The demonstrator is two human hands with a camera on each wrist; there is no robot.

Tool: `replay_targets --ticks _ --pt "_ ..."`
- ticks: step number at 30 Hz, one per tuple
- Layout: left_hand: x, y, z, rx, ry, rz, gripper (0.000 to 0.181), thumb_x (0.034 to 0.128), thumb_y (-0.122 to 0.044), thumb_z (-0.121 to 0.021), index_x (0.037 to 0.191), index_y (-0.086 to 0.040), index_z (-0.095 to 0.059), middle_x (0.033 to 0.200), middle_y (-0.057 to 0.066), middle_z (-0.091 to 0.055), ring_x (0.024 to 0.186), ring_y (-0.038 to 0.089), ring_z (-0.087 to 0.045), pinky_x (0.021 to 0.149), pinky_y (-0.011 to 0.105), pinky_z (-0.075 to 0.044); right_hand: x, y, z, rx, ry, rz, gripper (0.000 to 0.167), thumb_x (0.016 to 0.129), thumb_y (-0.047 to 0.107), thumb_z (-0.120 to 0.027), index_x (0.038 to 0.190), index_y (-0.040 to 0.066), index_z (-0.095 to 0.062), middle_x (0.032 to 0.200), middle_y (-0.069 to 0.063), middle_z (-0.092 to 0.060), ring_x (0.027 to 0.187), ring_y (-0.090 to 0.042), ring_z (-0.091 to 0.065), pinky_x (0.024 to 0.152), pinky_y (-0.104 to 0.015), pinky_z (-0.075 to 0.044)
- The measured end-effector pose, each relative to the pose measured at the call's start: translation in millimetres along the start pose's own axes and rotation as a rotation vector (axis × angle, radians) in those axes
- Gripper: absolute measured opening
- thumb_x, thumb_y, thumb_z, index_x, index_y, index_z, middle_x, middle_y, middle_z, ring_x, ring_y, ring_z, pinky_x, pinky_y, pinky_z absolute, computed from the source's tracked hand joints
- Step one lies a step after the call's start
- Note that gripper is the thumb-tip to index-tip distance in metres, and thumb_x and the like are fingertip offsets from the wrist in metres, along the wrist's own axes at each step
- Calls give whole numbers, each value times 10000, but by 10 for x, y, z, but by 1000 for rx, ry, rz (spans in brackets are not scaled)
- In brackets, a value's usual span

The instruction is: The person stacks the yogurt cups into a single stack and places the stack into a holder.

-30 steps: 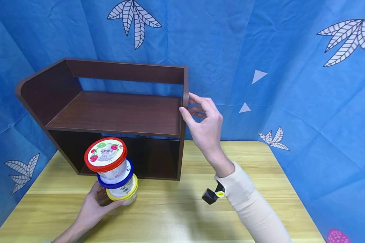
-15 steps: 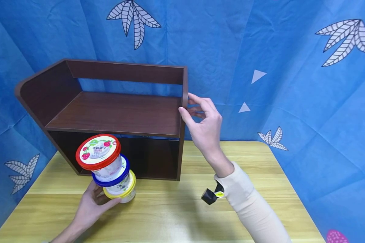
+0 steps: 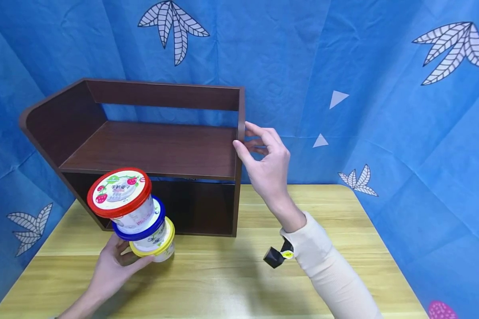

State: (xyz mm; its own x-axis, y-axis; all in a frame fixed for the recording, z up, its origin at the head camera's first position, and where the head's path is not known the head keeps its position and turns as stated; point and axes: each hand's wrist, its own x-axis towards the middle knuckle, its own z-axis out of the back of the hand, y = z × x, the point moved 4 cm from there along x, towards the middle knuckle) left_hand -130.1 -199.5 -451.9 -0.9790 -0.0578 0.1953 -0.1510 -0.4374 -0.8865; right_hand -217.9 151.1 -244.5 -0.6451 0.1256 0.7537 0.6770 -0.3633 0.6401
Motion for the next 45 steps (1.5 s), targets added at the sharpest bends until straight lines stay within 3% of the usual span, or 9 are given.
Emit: replay_targets --ticks 8,12,21,30,38,45 --pt "42 -147 86 10 10 -15 775 800 -133 -932 1415 -44 -468 1323 62 -615 1074 -131 -596 859 172 -611 5 6 -6 11 3 -2 427 901 65 -831 1313 29 -726 1114 -186 -712 876 27 -685 867 -142 -613" --pt "83 -231 141 21 5 -57 770 792 -103 -930 1411 -25 -478 1312 81 -638 1073 -134 -599 847 181 -613 4 5 -3 16 3 -4 432 898 62 -833 1315 31 -726 1111 -183 -710 872 35 -683 866 -144 -614" --pt "132 -430 272 26 9 -126 750 813 -86 -911 1428 -61 -481 1223 -298 -623 1085 -106 -631 840 191 -612 13 16 5 13 10 1 433 901 68 -832 1319 35 -724 1114 -179 -710 879 36 -680 869 -143 -613" --pt "185 -641 363 26 19 -206 712 820 -51 -893 1409 -71 -494 1236 -291 -651 1086 -83 -663 841 175 -615 -5 18 32 22 11 -11 432 896 63 -836 1313 35 -728 1118 -176 -709 877 18 -685 873 -141 -612" --pt "302 -828 470 -11 40 -282 719 801 34 -873 1404 -105 -506 1254 -236 -671 1088 -56 -681 827 164 -622 -11 12 26 10 18 -11 429 908 79 -828 1321 33 -723 1123 -180 -705 883 3 -682 873 -140 -610" --pt "420 -984 580 24 47 -318 734 806 37 -867 1426 -109 -503 1274 -236 -661 1110 -72 -671 835 144 -612 -2 5 14 6 17 -7 430 908 72 -825 1324 32 -720 1129 -182 -705 886 29 -677 869 -138 -610"
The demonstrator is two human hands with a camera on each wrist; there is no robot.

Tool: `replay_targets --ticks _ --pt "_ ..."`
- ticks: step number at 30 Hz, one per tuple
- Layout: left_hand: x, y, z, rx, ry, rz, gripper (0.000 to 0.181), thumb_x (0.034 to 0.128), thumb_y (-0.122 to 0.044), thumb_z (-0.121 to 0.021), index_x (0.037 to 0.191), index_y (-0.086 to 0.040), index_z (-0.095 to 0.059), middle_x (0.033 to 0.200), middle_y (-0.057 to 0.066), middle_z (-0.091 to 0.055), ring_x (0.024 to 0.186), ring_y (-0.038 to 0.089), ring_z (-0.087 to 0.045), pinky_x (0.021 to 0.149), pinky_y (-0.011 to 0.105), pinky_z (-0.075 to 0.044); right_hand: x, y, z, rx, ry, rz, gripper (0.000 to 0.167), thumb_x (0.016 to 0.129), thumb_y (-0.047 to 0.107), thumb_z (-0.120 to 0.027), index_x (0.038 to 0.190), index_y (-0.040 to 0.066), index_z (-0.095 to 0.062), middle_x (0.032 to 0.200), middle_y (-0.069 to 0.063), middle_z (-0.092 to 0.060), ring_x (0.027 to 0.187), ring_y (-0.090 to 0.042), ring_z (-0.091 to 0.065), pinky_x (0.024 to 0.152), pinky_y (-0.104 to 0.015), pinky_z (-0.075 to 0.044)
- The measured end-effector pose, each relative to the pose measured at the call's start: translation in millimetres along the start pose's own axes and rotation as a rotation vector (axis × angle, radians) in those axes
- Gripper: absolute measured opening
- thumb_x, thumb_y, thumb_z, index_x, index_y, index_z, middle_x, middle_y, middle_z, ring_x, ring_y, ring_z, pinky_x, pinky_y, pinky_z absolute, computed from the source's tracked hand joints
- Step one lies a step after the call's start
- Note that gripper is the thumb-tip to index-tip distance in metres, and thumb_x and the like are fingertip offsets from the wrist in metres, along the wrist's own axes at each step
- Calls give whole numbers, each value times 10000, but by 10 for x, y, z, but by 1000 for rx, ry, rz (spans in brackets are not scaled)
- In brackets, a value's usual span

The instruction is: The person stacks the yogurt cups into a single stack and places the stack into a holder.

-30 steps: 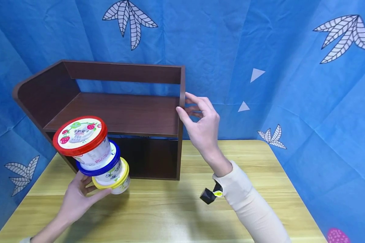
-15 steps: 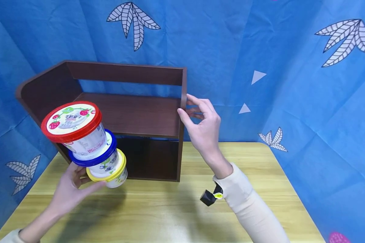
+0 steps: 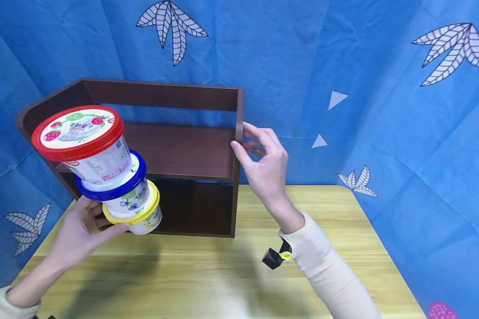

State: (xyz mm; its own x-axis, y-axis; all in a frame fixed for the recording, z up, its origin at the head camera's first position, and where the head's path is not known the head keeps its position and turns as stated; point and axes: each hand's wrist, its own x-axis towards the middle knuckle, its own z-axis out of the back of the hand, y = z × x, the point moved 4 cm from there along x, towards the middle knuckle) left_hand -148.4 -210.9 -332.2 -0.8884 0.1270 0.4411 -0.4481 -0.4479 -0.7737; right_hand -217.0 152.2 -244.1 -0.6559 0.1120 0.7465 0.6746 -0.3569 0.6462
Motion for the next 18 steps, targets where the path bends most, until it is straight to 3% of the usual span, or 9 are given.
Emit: replay_targets --ticks 18 --pt "235 -258 249 29 18 -45 698 843 39 -829 1444 -136 -520 1282 -198 -658 1098 -57 -674 811 122 -609 2 15 8 -3 4 9 431 907 64 -825 1324 31 -720 1124 -183 -704 884 38 -678 866 -133 -608"
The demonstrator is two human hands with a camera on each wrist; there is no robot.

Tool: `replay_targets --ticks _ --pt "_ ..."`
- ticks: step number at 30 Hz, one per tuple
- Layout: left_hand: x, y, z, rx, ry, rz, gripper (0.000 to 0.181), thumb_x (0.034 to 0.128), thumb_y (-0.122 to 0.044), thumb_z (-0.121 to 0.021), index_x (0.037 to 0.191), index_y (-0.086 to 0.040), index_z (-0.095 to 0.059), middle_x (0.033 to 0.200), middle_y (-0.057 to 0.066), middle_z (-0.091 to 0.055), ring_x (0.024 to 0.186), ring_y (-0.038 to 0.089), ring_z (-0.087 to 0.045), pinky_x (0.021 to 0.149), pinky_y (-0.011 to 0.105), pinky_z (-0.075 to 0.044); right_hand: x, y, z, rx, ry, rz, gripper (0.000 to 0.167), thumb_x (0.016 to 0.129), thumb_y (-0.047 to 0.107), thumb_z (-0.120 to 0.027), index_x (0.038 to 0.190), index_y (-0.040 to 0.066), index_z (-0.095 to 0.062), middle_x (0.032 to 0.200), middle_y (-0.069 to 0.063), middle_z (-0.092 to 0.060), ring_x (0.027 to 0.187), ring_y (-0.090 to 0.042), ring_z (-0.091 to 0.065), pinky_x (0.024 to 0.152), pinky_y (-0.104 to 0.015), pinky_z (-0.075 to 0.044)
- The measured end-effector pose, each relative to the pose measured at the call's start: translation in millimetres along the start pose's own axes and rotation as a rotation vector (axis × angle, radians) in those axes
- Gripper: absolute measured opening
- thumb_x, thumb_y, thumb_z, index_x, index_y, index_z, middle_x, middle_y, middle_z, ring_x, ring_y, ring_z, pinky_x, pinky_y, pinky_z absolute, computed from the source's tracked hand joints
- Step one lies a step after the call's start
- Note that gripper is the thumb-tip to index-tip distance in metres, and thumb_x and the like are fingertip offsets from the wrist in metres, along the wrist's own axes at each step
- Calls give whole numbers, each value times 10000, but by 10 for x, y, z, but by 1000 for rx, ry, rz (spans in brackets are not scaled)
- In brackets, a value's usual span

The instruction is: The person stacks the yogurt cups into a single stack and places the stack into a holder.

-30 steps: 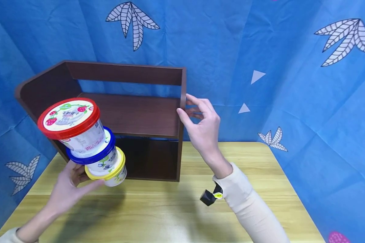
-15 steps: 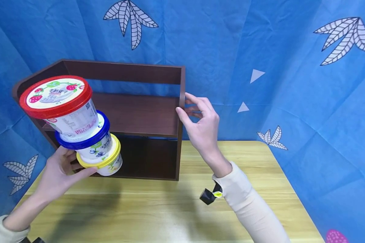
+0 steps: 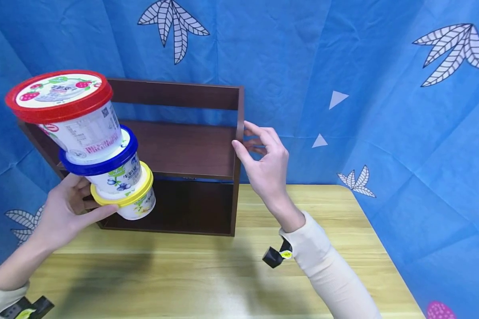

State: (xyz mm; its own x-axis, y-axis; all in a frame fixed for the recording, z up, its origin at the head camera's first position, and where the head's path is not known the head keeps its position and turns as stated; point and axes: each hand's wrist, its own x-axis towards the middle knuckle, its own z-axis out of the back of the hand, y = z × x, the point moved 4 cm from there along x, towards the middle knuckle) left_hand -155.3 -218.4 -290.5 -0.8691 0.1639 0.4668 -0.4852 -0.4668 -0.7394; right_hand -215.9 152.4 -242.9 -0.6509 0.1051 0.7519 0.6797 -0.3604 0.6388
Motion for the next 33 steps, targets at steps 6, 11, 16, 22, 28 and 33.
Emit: replay_targets --ticks 6,11,16,22,28,33 --pt "83 -62 79 28 -16 -10 716 844 23 -835 1465 -141 -519 1297 -202 -644 1112 -63 -657 825 88 -587 1 -4 3 -4 0 -1 432 909 65 -822 1328 35 -719 1124 -182 -704 888 35 -678 870 -135 -608" --pt "160 -91 127 14 -21 -13 711 849 42 -824 1460 -150 -517 1302 -194 -643 1114 -43 -657 810 99 -598 -1 -4 -1 -3 2 -5 419 919 82 -818 1324 35 -721 1120 -185 -702 889 34 -680 876 -141 -610" --pt "244 -106 155 -10 -29 -24 720 844 63 -821 1460 -155 -519 1309 -191 -654 1118 -40 -673 794 117 -610 -4 -3 -11 -6 3 -5 417 922 87 -815 1324 33 -720 1122 -188 -702 890 28 -680 879 -142 -610" --pt "335 -148 162 5 -35 -42 702 854 35 -825 1464 -137 -523 1302 -206 -647 1114 -52 -670 798 101 -599 -10 -3 -15 -6 1 -5 416 921 82 -816 1321 24 -719 1115 -193 -700 888 28 -681 876 -140 -611" --pt "421 -196 164 23 -25 -53 686 870 11 -819 1471 -106 -511 1289 -242 -631 1092 -74 -668 799 89 -591 -11 0 -12 -6 -3 -7 414 923 83 -814 1321 24 -719 1118 -193 -700 885 32 -679 876 -139 -610" --pt "504 -182 153 22 -31 -23 679 876 -14 -823 1470 -109 -508 1290 -244 -624 1112 -78 -653 843 59 -563 -19 8 -12 -10 -6 -9 420 918 85 -819 1323 30 -720 1122 -187 -703 884 26 -678 876 -134 -607"
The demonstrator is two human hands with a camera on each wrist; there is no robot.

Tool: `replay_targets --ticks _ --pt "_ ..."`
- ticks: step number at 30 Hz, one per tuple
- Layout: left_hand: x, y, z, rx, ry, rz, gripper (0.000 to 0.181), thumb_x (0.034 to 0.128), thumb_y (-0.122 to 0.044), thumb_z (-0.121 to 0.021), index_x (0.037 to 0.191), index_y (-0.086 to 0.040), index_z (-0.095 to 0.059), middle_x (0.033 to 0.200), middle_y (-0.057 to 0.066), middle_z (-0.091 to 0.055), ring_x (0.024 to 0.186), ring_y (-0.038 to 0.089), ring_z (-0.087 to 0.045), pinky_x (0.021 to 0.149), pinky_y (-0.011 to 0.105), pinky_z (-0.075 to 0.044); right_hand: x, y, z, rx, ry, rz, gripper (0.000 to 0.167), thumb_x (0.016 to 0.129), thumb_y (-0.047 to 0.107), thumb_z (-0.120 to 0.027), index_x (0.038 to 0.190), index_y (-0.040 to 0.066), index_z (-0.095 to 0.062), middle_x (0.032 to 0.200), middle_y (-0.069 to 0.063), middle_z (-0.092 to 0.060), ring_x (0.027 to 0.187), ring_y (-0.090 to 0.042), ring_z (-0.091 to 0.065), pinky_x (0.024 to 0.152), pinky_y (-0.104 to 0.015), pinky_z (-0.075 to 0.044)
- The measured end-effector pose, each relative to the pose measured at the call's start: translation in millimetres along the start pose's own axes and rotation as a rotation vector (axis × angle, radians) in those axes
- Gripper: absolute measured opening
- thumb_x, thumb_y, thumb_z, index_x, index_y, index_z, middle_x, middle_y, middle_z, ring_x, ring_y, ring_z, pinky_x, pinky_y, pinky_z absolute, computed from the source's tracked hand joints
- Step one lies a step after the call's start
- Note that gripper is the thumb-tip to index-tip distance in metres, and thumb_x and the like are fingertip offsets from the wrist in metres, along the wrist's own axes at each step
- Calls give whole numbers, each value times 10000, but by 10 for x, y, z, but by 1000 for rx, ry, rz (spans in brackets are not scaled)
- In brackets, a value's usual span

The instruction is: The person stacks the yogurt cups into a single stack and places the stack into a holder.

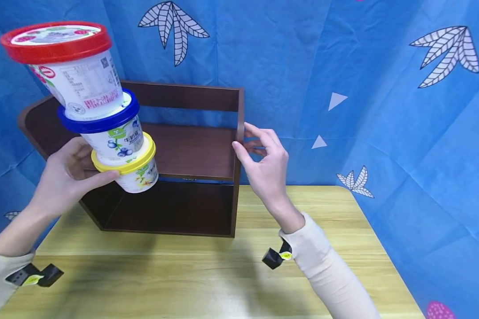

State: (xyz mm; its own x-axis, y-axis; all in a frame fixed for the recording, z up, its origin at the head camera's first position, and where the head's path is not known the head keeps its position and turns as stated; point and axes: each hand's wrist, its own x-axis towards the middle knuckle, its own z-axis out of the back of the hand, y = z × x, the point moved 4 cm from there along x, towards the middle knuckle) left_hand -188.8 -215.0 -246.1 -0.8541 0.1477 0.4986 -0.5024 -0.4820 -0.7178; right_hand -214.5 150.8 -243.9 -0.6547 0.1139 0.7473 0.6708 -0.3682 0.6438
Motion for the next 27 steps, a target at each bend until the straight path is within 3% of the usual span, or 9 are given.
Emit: replay_targets --ticks 4,17,27 --pt "77 20 -40 7 -17 7 670 878 -22 -823 1468 -85 -511 1292 -253 -610 1154 -74 -622 875 41 -537 -2 2 5 2 3 1 421 920 86 -818 1326 31 -718 1124 -188 -702 885 26 -678 877 -136 -608" --pt "325 70 -181 -39 -63 -48 614 891 -65 -816 1446 -78 -552 1291 -244 -626 1159 -33 -647 952 69 -526 -1 -5 10 -3 -7 -5 424 914 91 -825 1321 32 -722 1126 -183 -708 886 26 -678 877 -136 -607" --pt "456 190 -225 -3 -36 -13 649 911 -181 -822 1477 -77 -520 1426 109 -647 1144 -48 -631 970 79 -509 9 -23 -23 -5 -10 -4 431 907 81 -830 1321 31 -721 1121 -181 -705 883 36 -674 873 -132 -607"
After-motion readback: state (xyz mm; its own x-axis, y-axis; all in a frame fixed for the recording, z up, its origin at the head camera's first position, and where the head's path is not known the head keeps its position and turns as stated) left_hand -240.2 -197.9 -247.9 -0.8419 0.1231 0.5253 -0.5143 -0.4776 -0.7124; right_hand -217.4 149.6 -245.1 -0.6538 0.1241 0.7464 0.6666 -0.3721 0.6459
